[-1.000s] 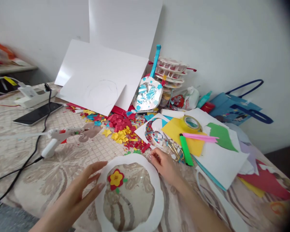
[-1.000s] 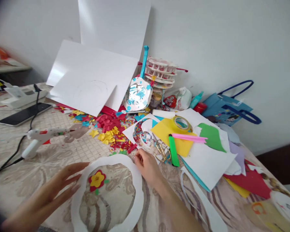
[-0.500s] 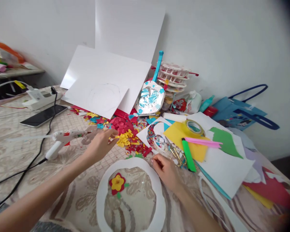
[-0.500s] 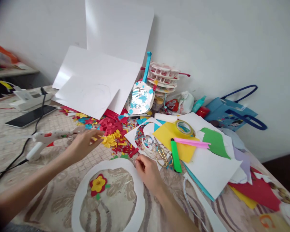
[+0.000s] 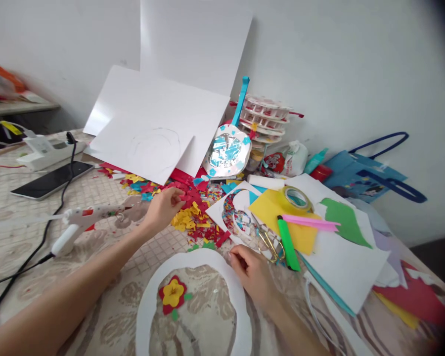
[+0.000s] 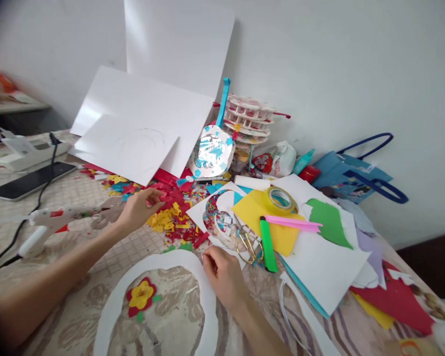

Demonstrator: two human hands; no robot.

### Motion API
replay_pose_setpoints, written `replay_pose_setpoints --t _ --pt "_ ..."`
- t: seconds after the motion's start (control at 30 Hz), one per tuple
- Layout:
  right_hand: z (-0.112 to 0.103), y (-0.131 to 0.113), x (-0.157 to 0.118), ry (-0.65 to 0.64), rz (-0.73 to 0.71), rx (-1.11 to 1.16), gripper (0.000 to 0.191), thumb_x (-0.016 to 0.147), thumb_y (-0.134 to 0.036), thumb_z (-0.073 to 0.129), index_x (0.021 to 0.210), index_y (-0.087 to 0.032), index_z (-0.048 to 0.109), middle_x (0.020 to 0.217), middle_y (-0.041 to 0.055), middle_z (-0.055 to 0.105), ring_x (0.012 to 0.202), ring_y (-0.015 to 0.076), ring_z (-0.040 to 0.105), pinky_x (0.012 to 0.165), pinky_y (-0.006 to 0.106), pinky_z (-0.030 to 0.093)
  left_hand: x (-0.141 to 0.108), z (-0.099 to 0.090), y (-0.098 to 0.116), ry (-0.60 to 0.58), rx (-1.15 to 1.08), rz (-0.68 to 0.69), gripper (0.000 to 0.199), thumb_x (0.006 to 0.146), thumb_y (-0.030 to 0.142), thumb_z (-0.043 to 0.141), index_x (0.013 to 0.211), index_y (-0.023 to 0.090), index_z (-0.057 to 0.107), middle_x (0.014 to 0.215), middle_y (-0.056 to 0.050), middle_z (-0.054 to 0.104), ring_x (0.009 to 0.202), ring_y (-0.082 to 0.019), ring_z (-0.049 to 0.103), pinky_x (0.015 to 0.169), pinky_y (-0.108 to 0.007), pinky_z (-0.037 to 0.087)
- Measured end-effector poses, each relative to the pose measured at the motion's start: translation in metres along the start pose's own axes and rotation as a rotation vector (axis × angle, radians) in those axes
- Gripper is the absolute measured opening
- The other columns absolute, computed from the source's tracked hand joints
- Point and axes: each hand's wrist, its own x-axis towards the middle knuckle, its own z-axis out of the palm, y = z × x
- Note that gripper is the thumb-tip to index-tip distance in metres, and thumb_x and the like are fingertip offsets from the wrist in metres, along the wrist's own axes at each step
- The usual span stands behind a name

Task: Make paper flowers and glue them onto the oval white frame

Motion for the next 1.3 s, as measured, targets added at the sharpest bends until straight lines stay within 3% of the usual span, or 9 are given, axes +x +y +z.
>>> replay_pose_setpoints --t 0.13,0.33,0.53,0.8,1.1,1.23,1.3 --pt "0.000 0.000 0.000 -0.006 0.002 0.009 0.014 0.089 -0.019 0.045 0.078 -0.019 0.054 0.068 -0.0007 0.058 0.059 0.0127 0.053 0.056 0.022 0.038 -0.002 -0.001 -0.001 0.012 -0.068 -0.015 0.018 0.078 0.025 0.055 0.093 0.017 0.060 0.075 -0.003 0.066 0.067 -0.016 0.062 0.061 -0.024 0.047" --pt "0.002 0.000 -0.001 -0.038 0.016 0.029 0.012 0.088 -0.019 0.046 0.079 -0.020 0.054 0.070 -0.0010 0.058 0.062 0.0131 0.055 0.058 0.023 0.038 0.001 0.009 -0.015 0.040 -0.059 -0.005 0.023 0.078 0.035 0.057 0.091 0.017 0.060 0.089 -0.008 0.065 0.081 -0.022 0.061 0.072 -0.032 0.047" --pt "0.002 0.001 -0.003 -0.047 0.013 0.035 0.013 0.089 -0.019 0.045 0.079 -0.020 0.054 0.070 -0.0004 0.059 0.062 0.0134 0.056 0.059 0.023 0.039 0.002 0.017 -0.021 0.023 -0.118 -0.023 0.018 0.072 0.031 0.063 0.084 0.018 0.060 0.076 -0.003 0.063 0.070 -0.019 0.059 0.064 -0.029 0.045" --pt "0.001 0.000 -0.001 -0.041 0.007 0.021 0.013 0.089 -0.019 0.045 0.079 -0.020 0.054 0.070 -0.0005 0.059 0.062 0.0132 0.055 0.058 0.023 0.038 0.002 0.007 -0.017 -0.031 -0.354 -0.127 0.018 0.070 0.034 0.063 0.073 0.017 0.059 0.066 -0.001 0.062 0.062 -0.015 0.057 0.059 -0.026 0.044" --pt "0.002 -0.002 -0.002 0.009 0.008 0.036 0.014 0.089 -0.021 0.047 0.079 -0.019 0.055 0.068 -0.0011 0.059 0.059 0.0120 0.054 0.057 0.022 0.038 -0.004 -0.007 -0.007 -0.135 -0.659 -0.263 0.024 0.068 0.038 0.066 0.071 0.015 0.059 0.057 0.002 0.058 0.045 -0.008 0.045 0.043 -0.019 0.034" --pt "0.000 -0.008 -0.002 0.013 0.038 0.080 0.017 0.089 -0.024 0.047 0.077 -0.018 0.056 0.066 -0.0009 0.057 0.057 0.0119 0.051 0.055 0.023 0.037 -0.008 -0.005 -0.002 -0.193 -0.780 -0.299 0.026 0.070 0.039 0.067 0.072 0.015 0.057 0.058 0.000 0.061 0.047 -0.009 0.052 0.046 -0.020 0.041" --pt "0.000 -0.010 -0.003 -0.004 0.092 0.168 0.020 0.089 -0.027 0.048 0.074 -0.018 0.056 0.063 -0.0013 0.054 0.056 0.0114 0.050 0.053 0.022 0.037 -0.010 -0.005 0.003 -0.210 -0.891 -0.284 0.025 0.070 0.037 0.068 0.073 0.015 0.055 0.064 -0.001 0.063 0.058 -0.012 0.061 0.055 -0.023 0.049"
